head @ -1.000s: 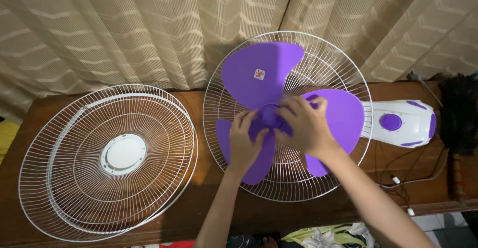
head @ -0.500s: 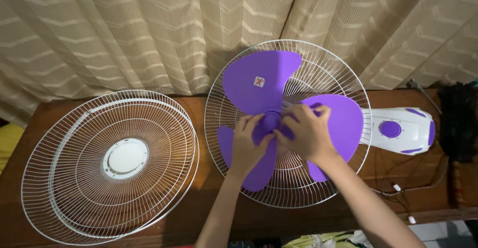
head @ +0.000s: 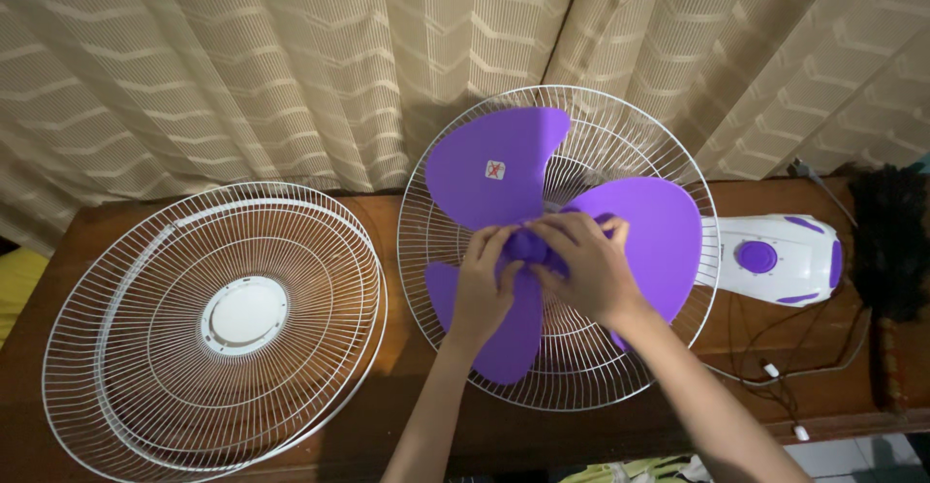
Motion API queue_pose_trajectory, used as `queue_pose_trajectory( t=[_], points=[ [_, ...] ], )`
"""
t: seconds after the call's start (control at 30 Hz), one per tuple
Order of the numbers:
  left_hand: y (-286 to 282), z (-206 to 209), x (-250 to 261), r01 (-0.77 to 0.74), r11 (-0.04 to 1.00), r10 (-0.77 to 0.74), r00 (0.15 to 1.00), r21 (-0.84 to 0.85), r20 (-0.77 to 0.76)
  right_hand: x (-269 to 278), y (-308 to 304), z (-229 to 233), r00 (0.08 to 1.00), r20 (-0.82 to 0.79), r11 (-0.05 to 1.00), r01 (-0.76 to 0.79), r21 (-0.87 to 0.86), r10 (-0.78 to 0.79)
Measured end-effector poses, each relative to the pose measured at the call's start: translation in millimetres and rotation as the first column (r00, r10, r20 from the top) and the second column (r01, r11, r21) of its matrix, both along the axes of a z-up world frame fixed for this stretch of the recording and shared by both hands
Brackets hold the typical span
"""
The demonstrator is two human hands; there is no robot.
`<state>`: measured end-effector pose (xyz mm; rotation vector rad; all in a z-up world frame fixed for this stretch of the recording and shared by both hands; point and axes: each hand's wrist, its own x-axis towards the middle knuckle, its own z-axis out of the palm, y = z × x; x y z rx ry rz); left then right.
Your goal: The person disassembles a purple table fan by removing the front grille, unscrewing the blade hub, detaching the fan blades, and wiping the motor housing with a cloth. The parts are placed on a wooden table.
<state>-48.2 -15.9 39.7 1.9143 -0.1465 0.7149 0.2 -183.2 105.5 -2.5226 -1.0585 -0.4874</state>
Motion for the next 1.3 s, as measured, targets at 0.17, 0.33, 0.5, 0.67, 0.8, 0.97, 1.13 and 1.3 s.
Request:
queue_pose_trajectory(
  t=[0.17,0.33,0.5,0.67,0.8,0.97,1.13,1.3],
  points=[
    [0,-2,-2,0.007,0.985,-0.013,0.999,-0.172,-0.032,-13,6,-14,0.969,-0.248,0.948,0.085,0.308,-0.007],
    [1,-9,-8,0.254,0.768,-0.25,0.964,-0.588,0.09,-30,20,-32,1.0,-0.013,0.951,0.008,0.309,-0.004],
    [18,-9,-32,0.153,0.634,-0.193,0.981,-0.758,0.036,-44,45,-44,0.978,0.207,0.905,-0.067,0.419,-0.023],
    [52,-18,-70,-0.067,0.673,-0.03,0.993,-0.736,-0.117,-63,81,-47,0.993,0.071,0.866,-0.118,0.485,0.095],
    [92,-36,-87,-0.147,0.707,0.075,0.988,-0.692,-0.134,-82,118,-47,0.973,-0.041,0.812,-0.166,0.56,0.228],
    [137,-72,-117,-0.178,0.65,0.155,0.983,-0.739,-0.1,-105,163,-62,0.951,-0.087,0.82,-0.206,0.534,0.296],
    [188,-105,-148,-0.434,0.697,0.309,0.9,-0.571,-0.307,-115,207,-90,0.863,-0.222,0.803,-0.288,0.521,0.454],
    [224,-128,-159,-0.59,0.704,0.383,0.784,-0.395,-0.489,-117,242,-115,0.813,-0.398,0.891,-0.297,0.344,0.425]
  ],
)
